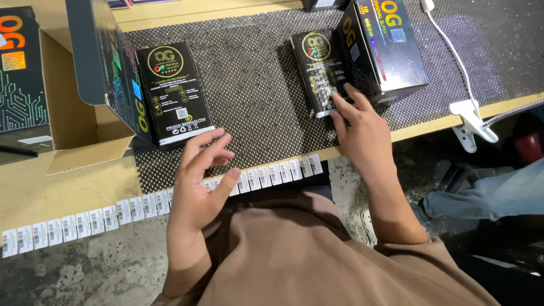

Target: The person prepares and boxes phone screen replacement parts. They peel off protective films, insert screen components into protective sleeves, and place them into branded boxes at a workbench.

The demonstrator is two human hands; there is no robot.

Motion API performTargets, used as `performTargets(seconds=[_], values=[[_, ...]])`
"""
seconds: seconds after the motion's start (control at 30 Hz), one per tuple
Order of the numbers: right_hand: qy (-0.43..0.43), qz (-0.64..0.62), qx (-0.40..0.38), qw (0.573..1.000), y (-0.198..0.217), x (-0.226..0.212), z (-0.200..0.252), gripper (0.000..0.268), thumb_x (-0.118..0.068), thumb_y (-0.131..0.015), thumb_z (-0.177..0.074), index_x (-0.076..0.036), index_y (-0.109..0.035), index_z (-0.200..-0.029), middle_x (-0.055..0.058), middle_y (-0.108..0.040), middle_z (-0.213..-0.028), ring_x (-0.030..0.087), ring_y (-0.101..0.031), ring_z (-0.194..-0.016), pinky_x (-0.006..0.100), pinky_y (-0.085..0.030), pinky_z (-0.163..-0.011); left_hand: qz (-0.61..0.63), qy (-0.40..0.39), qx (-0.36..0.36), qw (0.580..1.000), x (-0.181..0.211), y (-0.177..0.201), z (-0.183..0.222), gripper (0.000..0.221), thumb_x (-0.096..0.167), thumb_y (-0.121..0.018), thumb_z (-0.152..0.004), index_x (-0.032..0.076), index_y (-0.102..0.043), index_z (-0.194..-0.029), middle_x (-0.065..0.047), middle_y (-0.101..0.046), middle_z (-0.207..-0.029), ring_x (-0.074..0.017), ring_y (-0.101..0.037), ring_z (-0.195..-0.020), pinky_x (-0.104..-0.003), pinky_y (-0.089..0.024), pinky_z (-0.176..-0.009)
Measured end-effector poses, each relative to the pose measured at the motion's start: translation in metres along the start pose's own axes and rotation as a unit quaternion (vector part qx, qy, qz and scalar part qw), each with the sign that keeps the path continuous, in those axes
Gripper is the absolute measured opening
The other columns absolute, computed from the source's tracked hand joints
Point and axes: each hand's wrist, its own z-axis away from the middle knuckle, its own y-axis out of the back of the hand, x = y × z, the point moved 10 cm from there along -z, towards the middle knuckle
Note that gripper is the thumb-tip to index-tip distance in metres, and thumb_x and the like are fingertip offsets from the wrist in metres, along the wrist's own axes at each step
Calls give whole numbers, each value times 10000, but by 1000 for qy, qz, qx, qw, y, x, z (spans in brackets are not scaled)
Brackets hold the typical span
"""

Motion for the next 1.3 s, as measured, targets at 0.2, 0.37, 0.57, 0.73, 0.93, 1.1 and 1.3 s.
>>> performTargets(seconds=[0.2, 0.37, 0.57, 0.73, 0.93, 1.1, 1.3], values=[[54, -19, 58, 997, -13, 4, -5, 315, -177, -671, -998, -110, -727, -1301, 97, -655, -1364, 366, -742, -954, 460, -599, -696, -63, 17, 50, 997, -6, 18, -1, 568, 147, -714, -914, -34, -524, -1418, -285, -439, -1498, -354, -721, -921, -430, -619, -801], [40, -105, 96, 989, -16, 15, 2, 336, -92, -736, -956, -36, -726, -1286, 172, -633, -1330, 419, -698, -1089, 467, -587, -823, -59, 26, 63, 996, -9, 22, -1, 590, 111, -737, -886, -62, -527, -1410, -319, -418, -1473, -441, -698, -1000, -468, -628, -839], [46, -186, 112, 975, 8, 0, 4, 350, 42, -686, -946, -17, -709, -1291, 219, -616, -1326, 281, -631, -530, 364, -493, -467, -28, 57, 121, 991, -34, 32, 13, 565, 225, -777, -879, -7, -608, -1365, -226, -445, -1337, -353, -644, -1062, -444, -597, -938], [47, -327, 67, 941, 10, -9, 17, 304, 49, -685, -913, -84, -769, -1172, 138, -677, -1167, 218, -650, -579, 262, -479, -461, -59, 34, 210, 975, -22, 50, 19, 289, 176, -781, -903, 61, -734, -1164, -53, -534, -887, -113, -472, -667, -228, -474, -640], [-4, -671, -75, 737, -28, -32, 32, 383, -65, -572, -958, 61, -523, -1316, 281, -664, -1180, 266, -711, -587, 333, -598, -439, -65, -19, 171, 983, -14, 41, 19, 148, 143, -883, -796, 115, -803, -917, -10, -514, -607, -158, -522, -593, -273, -495, -619], [-62, -787, -41, 612, -49, -19, 52, 435, -92, -625, -947, 30, -396, -1297, 282, -663, -1102, 297, -746, -750, 368, -647, -522, 17, -42, 73, 996, -11, 11, 15, 250, 170, -915, -712, 135, -812, -937, -34, -573, -621, -167, -563, -588, -284, -508, -592], [-90, -664, 12, 743, -56, 8, 66, 291, 22, -701, -894, -28, -480, -1078, 166, -683, -866, 102, -574, -611, 208, -442, -539, -74, -53, 42, 995, 18, -3, 11, 613, 82, -791, -825, 104, -581, -1400, -223, -496, -1401, -476, -491, -1343, -612, -447, -1055]])
